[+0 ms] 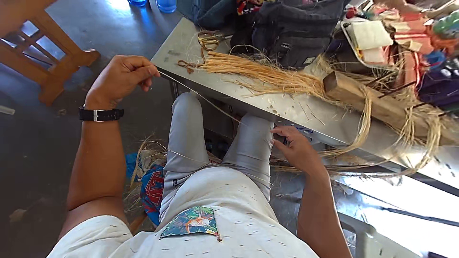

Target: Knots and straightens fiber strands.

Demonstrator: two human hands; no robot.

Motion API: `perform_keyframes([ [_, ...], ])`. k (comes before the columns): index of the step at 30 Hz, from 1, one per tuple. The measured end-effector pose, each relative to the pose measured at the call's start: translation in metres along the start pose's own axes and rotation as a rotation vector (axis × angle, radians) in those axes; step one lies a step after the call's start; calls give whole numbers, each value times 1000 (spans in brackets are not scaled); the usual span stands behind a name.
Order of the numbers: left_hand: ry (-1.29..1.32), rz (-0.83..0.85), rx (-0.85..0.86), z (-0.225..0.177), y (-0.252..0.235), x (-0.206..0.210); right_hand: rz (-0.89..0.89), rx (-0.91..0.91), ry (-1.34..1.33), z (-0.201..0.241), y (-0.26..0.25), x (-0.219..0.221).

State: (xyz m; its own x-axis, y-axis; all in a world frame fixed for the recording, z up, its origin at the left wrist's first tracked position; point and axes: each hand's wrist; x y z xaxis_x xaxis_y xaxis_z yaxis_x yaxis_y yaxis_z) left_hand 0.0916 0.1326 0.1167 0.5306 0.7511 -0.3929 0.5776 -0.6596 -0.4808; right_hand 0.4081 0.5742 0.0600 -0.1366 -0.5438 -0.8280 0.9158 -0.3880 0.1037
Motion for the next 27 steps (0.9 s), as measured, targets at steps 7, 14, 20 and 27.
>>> perform_keyframes([
  [7, -20, 232, 227, -62, -22, 21, -38, -435, -303, 124, -24, 21],
  [14, 23, 393, 295, -68, -38, 52, 436, -419, -852, 183, -45, 55],
  [20, 95, 336, 207, -39, -32, 54, 608, -233, -976, 164, -42, 61],
  [27, 15, 231, 175, -24, -23, 39, 475, -191, -1012, 147, -41, 58],
])
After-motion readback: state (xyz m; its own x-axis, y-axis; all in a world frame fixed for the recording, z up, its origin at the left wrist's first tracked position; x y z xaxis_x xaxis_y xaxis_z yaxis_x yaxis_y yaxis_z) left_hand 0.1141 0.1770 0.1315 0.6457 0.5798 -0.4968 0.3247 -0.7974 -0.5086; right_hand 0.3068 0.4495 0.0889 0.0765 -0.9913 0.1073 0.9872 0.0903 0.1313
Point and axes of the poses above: each hand's wrist, its own y-axis away from the middle knuckle, its own x-axis out of the palm, z = x × y, and after that the axes turned 12 degrees about x, right-handed
